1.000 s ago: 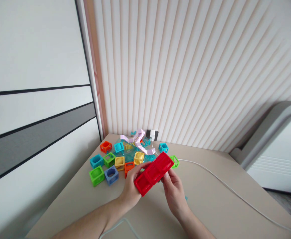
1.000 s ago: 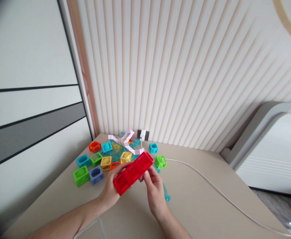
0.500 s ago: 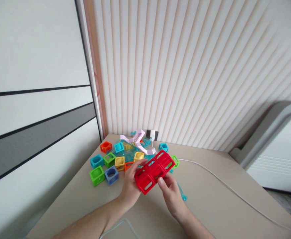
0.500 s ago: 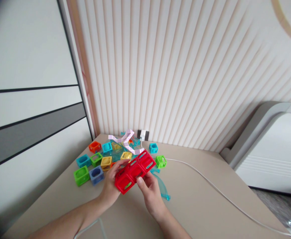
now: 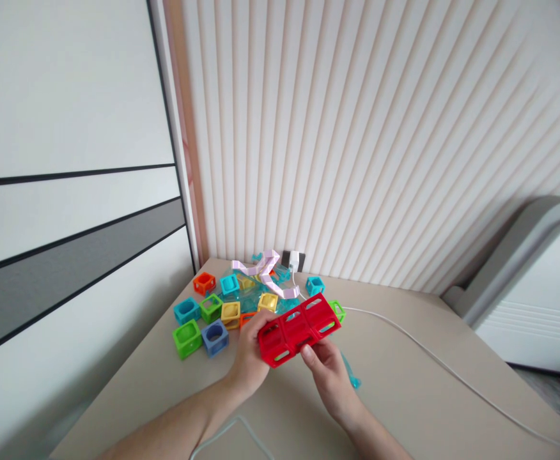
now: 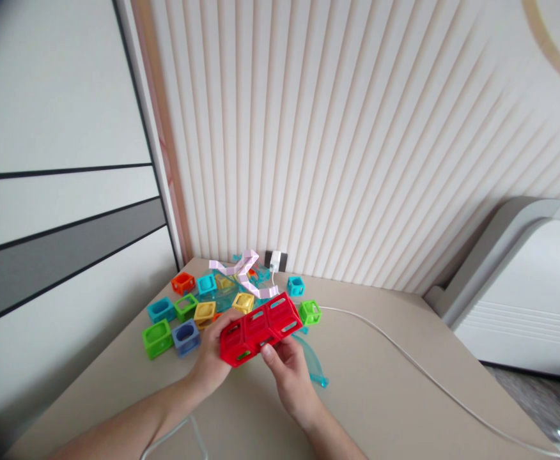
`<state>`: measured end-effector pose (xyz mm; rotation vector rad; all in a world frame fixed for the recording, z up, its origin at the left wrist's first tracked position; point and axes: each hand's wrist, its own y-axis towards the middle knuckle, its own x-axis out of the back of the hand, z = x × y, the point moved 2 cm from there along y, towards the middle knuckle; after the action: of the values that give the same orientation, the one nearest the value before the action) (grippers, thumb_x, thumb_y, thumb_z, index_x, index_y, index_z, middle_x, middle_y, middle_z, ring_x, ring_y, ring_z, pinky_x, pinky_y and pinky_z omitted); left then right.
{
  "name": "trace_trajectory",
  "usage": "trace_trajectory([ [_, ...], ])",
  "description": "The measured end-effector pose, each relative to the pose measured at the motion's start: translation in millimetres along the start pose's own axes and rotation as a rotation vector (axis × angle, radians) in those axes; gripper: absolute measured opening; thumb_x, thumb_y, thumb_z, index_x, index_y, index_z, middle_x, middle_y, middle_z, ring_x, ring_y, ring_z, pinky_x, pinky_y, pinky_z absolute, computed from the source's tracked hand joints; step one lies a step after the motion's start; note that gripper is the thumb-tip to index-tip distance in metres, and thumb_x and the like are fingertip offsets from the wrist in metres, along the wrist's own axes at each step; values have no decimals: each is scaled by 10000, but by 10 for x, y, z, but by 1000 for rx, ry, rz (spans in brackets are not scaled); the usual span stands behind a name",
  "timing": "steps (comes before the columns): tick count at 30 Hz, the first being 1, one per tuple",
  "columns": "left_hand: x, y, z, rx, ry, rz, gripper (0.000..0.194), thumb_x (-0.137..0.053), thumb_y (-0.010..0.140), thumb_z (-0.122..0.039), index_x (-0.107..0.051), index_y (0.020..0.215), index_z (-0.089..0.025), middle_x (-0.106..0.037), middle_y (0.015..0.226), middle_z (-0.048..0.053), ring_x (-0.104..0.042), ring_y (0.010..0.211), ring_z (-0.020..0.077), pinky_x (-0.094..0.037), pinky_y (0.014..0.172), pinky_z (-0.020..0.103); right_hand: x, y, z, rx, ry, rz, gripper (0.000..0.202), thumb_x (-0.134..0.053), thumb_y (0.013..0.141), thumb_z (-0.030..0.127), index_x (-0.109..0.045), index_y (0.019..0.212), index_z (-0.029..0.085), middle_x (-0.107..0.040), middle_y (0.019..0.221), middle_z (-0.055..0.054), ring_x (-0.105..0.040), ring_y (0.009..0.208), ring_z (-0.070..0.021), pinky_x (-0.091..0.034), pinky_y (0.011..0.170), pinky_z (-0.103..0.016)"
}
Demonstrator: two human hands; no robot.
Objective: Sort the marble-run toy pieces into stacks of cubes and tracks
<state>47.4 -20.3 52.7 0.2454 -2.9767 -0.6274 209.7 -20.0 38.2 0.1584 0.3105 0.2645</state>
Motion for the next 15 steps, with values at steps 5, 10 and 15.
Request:
trace_trajectory([
  [5,13,17,-35,-18,-35,4,213,-827,737,-281,-640,702,-186,-654,663,-25,-563,629,144,-446,602,237,-30,-12,30,4,-14,12,372,-788,811,547,-791,1010,232,-803,995,-95,-740,912,-285,-566,938,-460],
  [10,-23,11,-15,18,-102,44,182,-816,744,-275,-665,807,-193,-689,755,-14,-611,707,161,-475,657,252,-47,-25,31,36,1,33,340,-760,841,545,-795,1011,253,-803,964,-77,-737,874,-259,-573,905,-416],
  [15,-26,-9,-9,-21,-119,19,223,-818,754,-282,-614,754,-193,-659,760,-16,-595,721,159,-468,676,259,-59,-27,24,23,-27,46,337,-754,841,562,-793,969,253,-796,956,-74,-730,880,-255,-564,922,-414],
])
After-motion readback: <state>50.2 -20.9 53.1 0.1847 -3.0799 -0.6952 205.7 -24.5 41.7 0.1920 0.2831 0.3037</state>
